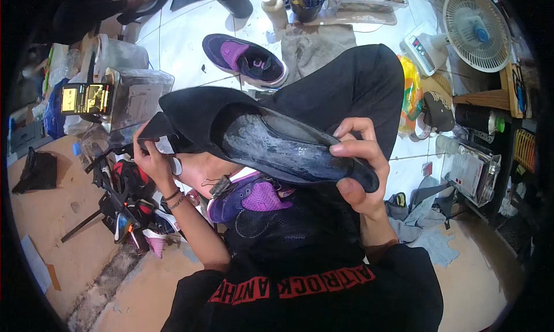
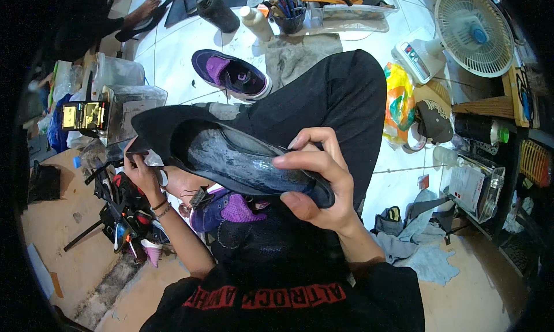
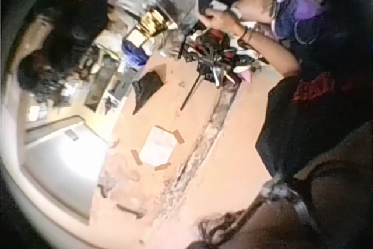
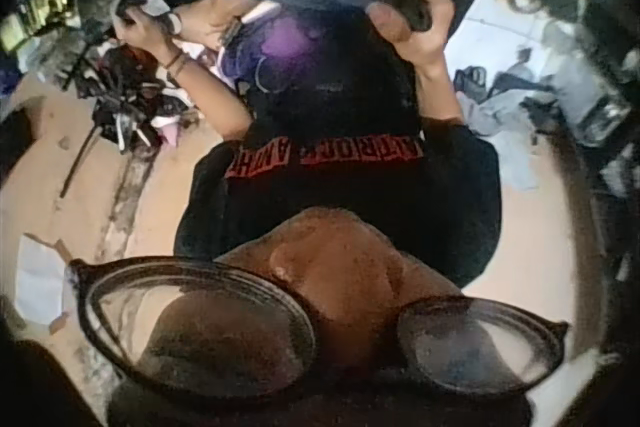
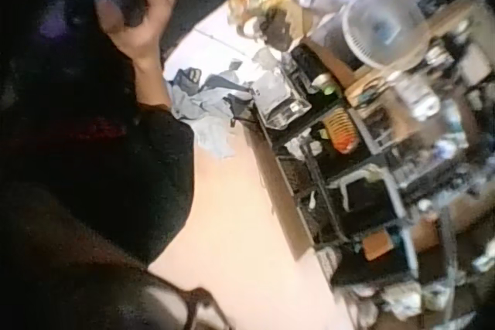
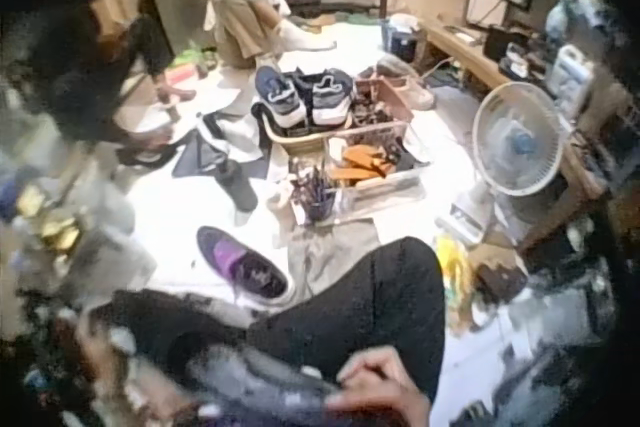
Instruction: Inspecting and assembling internal components of high-heeled shoes and sneakers.
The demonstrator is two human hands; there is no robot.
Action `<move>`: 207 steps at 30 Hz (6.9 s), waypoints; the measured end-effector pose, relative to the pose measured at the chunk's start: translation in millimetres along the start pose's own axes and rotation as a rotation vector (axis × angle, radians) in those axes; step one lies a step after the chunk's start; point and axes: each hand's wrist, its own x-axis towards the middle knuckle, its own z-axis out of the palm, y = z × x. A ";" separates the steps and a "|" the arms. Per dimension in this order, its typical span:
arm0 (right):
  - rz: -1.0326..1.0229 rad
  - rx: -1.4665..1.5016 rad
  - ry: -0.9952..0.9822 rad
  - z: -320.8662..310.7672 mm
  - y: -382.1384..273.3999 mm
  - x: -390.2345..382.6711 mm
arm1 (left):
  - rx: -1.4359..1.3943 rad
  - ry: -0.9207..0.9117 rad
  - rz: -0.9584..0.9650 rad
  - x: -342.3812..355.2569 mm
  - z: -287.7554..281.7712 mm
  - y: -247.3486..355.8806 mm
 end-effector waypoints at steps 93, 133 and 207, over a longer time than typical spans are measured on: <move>-0.369 -0.060 0.192 34.7 -62.4 8.9 | 0.195 -0.764 0.885 -31.5 2.4 286.7; -0.343 -0.293 0.210 30.7 -60.6 9.8 | 0.174 -0.766 0.722 -34.5 6.5 264.2; -0.386 1.066 0.492 -179.6 -42.4 39.3 | -0.604 -0.375 0.021 -38.4 -16.9 122.8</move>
